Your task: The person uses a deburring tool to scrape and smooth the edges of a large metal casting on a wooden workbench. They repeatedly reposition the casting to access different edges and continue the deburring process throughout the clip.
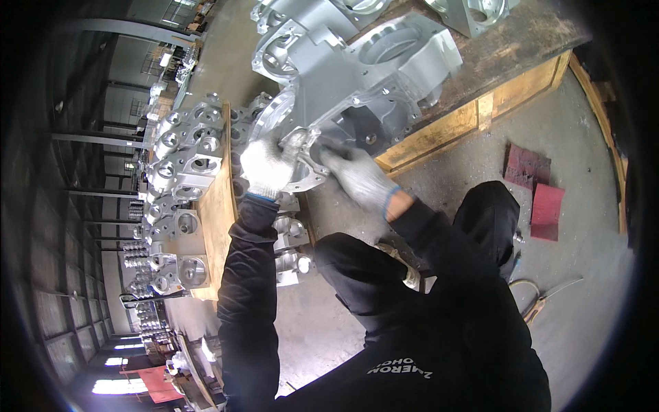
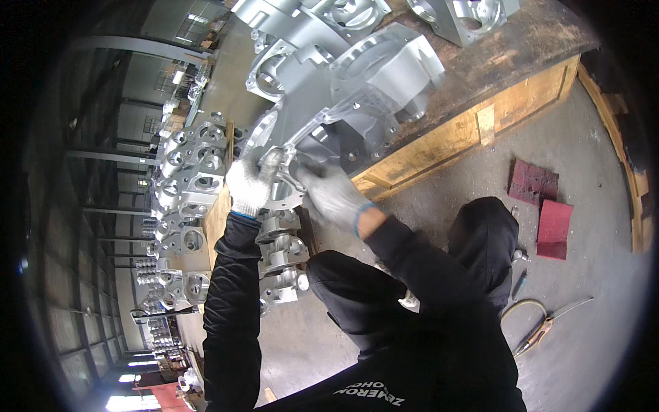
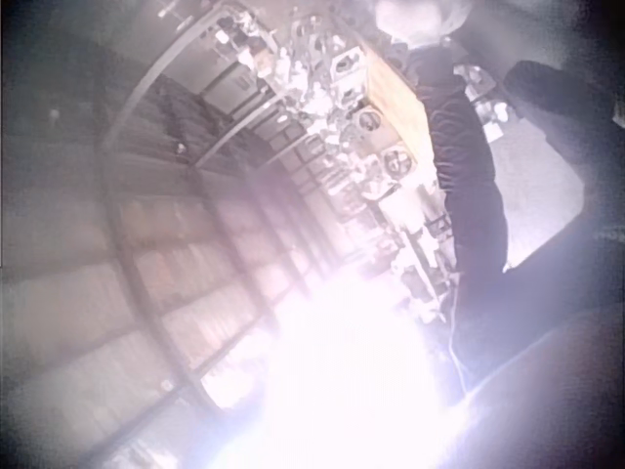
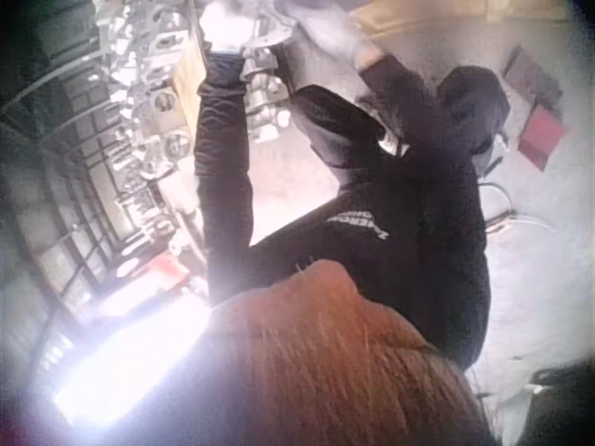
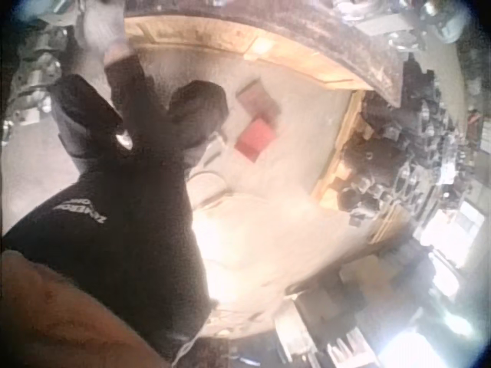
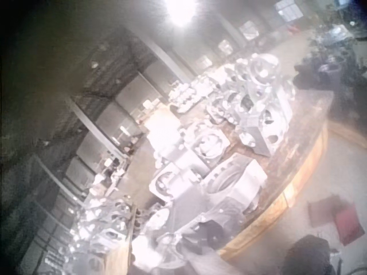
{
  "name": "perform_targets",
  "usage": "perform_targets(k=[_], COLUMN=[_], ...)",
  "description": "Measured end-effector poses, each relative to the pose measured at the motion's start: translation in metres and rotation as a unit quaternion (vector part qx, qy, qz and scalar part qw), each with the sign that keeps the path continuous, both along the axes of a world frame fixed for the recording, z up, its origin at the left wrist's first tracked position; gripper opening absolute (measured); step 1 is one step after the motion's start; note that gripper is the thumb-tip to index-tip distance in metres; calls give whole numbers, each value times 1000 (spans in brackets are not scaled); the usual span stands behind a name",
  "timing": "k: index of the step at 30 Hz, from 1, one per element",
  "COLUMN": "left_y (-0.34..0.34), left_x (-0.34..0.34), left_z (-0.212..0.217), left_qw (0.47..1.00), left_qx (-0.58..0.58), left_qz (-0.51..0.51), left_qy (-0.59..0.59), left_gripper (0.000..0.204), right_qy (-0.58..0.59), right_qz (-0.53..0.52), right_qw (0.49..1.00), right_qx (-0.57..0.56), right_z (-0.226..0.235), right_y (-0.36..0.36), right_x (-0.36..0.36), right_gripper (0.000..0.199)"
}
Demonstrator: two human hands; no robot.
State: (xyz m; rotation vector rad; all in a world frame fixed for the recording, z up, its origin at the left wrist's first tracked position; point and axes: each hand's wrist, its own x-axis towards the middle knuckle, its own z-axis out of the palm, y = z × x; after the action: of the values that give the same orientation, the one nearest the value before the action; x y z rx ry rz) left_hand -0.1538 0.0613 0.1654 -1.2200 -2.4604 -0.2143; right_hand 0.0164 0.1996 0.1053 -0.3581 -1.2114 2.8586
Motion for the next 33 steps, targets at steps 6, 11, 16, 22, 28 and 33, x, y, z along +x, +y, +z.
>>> perform_targets(k=[6, 11, 16, 22, 28, 33], left_y=[-3, 9, -27, 33, 37, 19], left_x=[-10, 26, 118, 124, 127, 131], left_z=[-8, 1, -52, -113, -84, -85], left_qw=[999, 983, 949, 542, 619, 863], left_qx=[-18, 146, 278, 434, 410, 234], left_qz=[28, -70, -141, 104, 104, -25], left_qy=[-28, 85, -55, -712, -662, -447], left_gripper=[49, 57, 25, 56, 60, 39], right_qy=[-35, 78, -84, -55, -17, -46], right_qz=[-90, -86, -94, -119, -149, -200], right_qw=[989, 993, 991, 991, 988, 972], right_qx=[115, 5, 36, 14, 46, 117], right_z=[-26, 3, 8, -27, -17, -2], right_y=[8, 21, 21, 3, -12, -27], right_x=[17, 7, 35, 21, 22, 39], right_gripper=[37, 39, 36, 35, 35, 36])
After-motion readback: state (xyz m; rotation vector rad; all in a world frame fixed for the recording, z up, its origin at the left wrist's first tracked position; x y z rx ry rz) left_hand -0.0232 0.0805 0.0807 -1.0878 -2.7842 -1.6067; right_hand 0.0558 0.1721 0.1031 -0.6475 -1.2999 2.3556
